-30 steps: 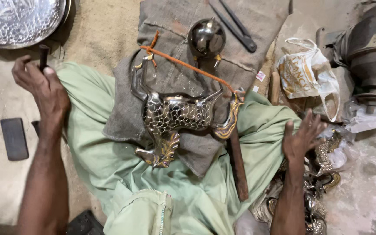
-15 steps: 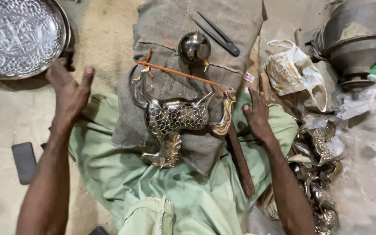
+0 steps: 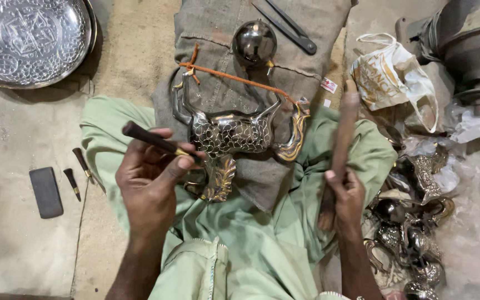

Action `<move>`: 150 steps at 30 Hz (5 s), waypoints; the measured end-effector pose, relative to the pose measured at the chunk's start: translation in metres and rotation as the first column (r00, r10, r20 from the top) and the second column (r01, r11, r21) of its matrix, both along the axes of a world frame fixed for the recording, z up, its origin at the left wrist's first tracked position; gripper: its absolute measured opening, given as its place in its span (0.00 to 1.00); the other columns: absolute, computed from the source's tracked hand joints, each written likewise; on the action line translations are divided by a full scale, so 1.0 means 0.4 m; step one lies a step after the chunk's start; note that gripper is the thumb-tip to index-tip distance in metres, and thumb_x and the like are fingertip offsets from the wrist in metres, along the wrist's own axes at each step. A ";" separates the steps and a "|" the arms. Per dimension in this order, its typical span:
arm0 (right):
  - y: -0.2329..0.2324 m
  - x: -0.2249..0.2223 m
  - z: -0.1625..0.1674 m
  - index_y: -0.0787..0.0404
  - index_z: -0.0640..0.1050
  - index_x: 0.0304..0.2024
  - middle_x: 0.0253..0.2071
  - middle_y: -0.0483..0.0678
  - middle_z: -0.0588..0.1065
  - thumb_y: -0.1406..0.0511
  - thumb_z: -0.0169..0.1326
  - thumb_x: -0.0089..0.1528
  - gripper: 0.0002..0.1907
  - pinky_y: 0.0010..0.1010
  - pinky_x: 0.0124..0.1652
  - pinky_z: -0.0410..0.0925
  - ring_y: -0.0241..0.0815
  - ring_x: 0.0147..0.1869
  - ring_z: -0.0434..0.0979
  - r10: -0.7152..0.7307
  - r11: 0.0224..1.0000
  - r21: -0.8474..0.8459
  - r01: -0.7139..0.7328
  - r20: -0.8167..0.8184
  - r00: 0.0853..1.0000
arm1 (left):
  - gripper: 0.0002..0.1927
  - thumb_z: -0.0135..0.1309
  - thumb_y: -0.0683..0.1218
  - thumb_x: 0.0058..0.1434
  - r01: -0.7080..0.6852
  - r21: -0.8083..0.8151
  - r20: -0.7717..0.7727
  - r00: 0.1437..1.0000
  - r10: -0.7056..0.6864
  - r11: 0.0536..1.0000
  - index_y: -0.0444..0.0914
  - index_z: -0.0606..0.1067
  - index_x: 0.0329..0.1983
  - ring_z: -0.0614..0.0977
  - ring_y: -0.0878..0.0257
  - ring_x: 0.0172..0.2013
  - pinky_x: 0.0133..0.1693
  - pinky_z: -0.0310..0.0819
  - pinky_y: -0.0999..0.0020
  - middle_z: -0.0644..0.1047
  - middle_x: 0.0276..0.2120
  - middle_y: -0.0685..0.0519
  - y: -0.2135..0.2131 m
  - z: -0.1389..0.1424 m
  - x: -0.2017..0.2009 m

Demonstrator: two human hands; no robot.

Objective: The person sits on the floor with an ornate metal figurine on a cushion in their lap. They hold a punch against the figurine's surface and strike it with a wooden mallet, repositioning the punch repeatedly to work different areas of the piece.

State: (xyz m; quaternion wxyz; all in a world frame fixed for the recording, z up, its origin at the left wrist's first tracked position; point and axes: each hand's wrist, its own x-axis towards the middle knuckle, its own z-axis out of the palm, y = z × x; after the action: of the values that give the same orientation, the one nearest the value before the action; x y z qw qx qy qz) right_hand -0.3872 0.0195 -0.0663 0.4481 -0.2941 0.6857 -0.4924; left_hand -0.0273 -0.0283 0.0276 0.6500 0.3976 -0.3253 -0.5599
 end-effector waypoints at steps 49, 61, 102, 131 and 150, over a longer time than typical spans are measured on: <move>-0.400 0.305 0.643 0.56 0.76 0.42 0.24 0.49 0.77 0.56 0.56 0.67 0.11 0.36 0.21 0.70 0.43 0.24 0.79 -0.017 0.264 0.472 -0.841 -0.869 -0.494 | 0.36 0.63 0.32 0.64 -0.357 -0.173 0.524 0.756 0.393 0.918 0.30 0.55 0.68 0.83 0.59 0.40 0.37 0.79 0.72 0.77 0.49 0.41 0.078 -0.161 -0.136; -0.376 0.299 0.661 0.51 0.74 0.34 0.20 0.41 0.75 0.54 0.59 0.66 0.12 0.32 0.20 0.64 0.36 0.22 0.77 -0.177 0.336 0.429 -0.838 -0.846 -0.504 | 0.23 0.63 0.32 0.67 -0.299 -0.282 0.592 0.694 0.411 0.912 0.26 0.65 0.59 0.80 0.63 0.40 0.37 0.77 0.73 0.74 0.50 0.40 0.082 -0.162 -0.119; -0.319 0.343 0.700 0.55 0.78 0.44 0.32 0.52 0.81 0.43 0.50 0.66 0.24 0.42 0.26 0.74 0.49 0.30 0.84 -0.176 0.442 0.457 -0.772 -0.800 -0.574 | 0.18 0.63 0.32 0.67 -0.286 -0.164 0.620 0.714 0.324 0.944 0.31 0.70 0.55 0.77 0.75 0.33 0.36 0.71 0.78 0.80 0.40 0.57 0.091 -0.179 -0.112; -0.436 0.369 0.684 0.57 0.77 0.43 0.26 0.47 0.77 0.66 0.60 0.60 0.10 0.42 0.18 0.65 0.40 0.18 0.71 0.228 0.198 0.441 -0.876 -0.889 -0.396 | 0.28 0.58 0.32 0.71 -0.220 -0.244 0.296 0.911 0.288 0.945 0.35 0.60 0.69 0.84 0.61 0.46 0.50 0.81 0.71 0.82 0.46 0.42 0.038 -0.071 -0.110; -0.411 0.396 0.725 0.53 0.79 0.38 0.26 0.44 0.79 0.67 0.59 0.53 0.10 0.38 0.19 0.65 0.39 0.19 0.74 0.274 0.250 0.471 -0.846 -0.872 -0.405 | 0.24 0.58 0.32 0.70 -0.203 -0.206 0.295 0.920 0.258 0.957 0.30 0.65 0.66 0.85 0.60 0.48 0.53 0.81 0.68 0.82 0.48 0.43 0.036 -0.068 -0.104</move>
State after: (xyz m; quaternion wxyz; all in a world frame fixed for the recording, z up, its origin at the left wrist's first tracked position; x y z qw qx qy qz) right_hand -0.2288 -0.1449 0.2239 0.0087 -0.9418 0.3345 0.0336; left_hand -0.0688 -0.0138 0.0005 0.6822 0.4610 -0.4237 -0.3776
